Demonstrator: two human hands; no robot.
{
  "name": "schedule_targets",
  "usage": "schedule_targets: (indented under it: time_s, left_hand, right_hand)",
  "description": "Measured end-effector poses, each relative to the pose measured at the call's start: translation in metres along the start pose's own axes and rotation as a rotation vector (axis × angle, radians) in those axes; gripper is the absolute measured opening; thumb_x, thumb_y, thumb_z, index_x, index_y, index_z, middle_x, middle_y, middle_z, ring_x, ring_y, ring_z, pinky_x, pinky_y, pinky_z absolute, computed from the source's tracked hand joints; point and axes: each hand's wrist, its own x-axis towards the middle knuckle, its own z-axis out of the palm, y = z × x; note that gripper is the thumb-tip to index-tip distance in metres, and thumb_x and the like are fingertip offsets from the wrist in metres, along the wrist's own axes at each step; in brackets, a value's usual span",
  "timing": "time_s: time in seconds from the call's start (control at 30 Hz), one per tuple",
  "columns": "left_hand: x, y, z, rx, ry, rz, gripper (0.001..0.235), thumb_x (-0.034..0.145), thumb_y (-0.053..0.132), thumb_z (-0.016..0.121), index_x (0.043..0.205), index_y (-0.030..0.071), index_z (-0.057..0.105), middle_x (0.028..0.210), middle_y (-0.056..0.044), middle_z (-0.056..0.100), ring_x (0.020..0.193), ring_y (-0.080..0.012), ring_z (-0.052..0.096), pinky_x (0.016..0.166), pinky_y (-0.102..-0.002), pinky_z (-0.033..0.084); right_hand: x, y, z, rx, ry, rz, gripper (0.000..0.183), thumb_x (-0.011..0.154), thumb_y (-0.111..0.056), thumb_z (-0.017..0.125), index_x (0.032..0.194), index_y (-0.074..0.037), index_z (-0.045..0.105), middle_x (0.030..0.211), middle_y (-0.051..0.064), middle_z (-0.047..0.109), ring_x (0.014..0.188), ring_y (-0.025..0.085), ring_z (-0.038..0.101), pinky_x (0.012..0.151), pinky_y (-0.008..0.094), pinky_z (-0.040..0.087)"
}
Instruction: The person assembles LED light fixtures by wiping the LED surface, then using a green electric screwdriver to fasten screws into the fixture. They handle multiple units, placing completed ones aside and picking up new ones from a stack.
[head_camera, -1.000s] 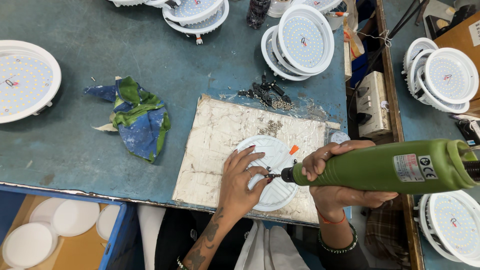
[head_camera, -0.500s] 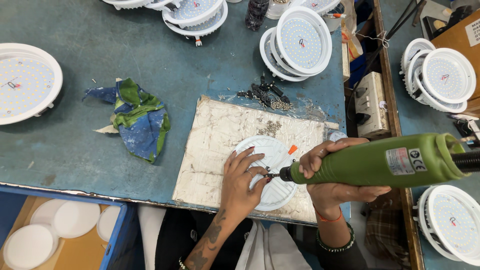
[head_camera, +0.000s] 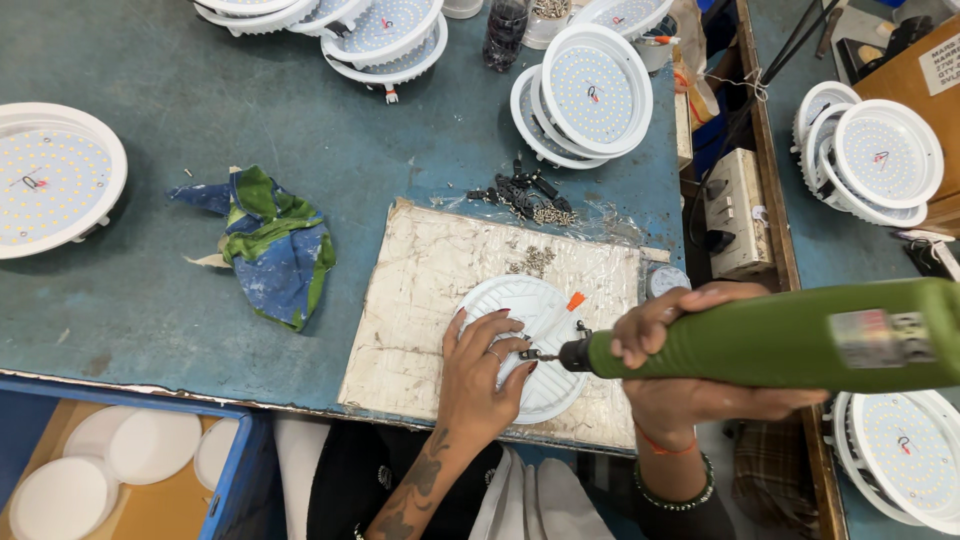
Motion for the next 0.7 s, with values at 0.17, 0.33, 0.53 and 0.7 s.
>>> schedule_targets:
  time_s: [0.17, 0.33, 0.53, 0.7]
  left_hand:
    - [0.001, 0.001, -0.001, -0.029, 0.013, -0.041, 0.014, 0.079, 0.009, 0.078, 0.092, 0.007, 0.076, 0.119, -0.005, 0.068, 0.126, -0.0244, 0.058, 0.121, -0.051, 0.023]
    - [0.002, 0.0, -0.002, -0.031, 0.004, -0.048, 0.011, 0.08, 0.009, 0.078, 0.09, 0.007, 0.076, 0.119, -0.005, 0.068, 0.127, -0.0245, 0.058, 0.12, -0.052, 0.023]
    - [0.002, -0.001, -0.001, -0.046, 0.009, -0.055, 0.011, 0.079, 0.009, 0.078, 0.09, 0.007, 0.076, 0.119, -0.004, 0.068, 0.126, -0.0238, 0.059, 0.12, -0.051, 0.023]
    - [0.003, 0.0, -0.001, -0.048, 0.016, -0.054, 0.012, 0.079, 0.01, 0.079, 0.09, 0.007, 0.076, 0.118, -0.004, 0.068, 0.123, -0.0226, 0.06, 0.12, -0.051, 0.024]
  right_hand:
    - [-0.01, 0.018, 0.006, 0.104, -0.046, 0.085, 0.106, 0.073, -0.1, 0.037, 0.109, 0.0, 0.043, 0.063, 0.014, 0.049, 0.042, 0.018, 0.046, 0.041, 0.033, 0.045]
    - [-0.012, 0.025, 0.002, 0.106, -0.055, 0.128, 0.107, 0.071, -0.101, 0.039, 0.108, 0.0, 0.043, 0.065, 0.015, 0.048, 0.048, 0.021, 0.046, 0.045, 0.037, 0.045]
    - [-0.014, 0.028, -0.001, 0.16, -0.247, 0.1, 0.1, 0.078, -0.095, 0.039, 0.109, 0.0, 0.044, 0.067, 0.015, 0.052, 0.05, 0.02, 0.05, 0.046, 0.034, 0.048]
    - [-0.012, 0.026, 0.003, 0.113, -0.194, 0.118, 0.1, 0.079, -0.095, 0.04, 0.11, 0.0, 0.043, 0.066, 0.015, 0.05, 0.049, 0.02, 0.047, 0.046, 0.034, 0.045]
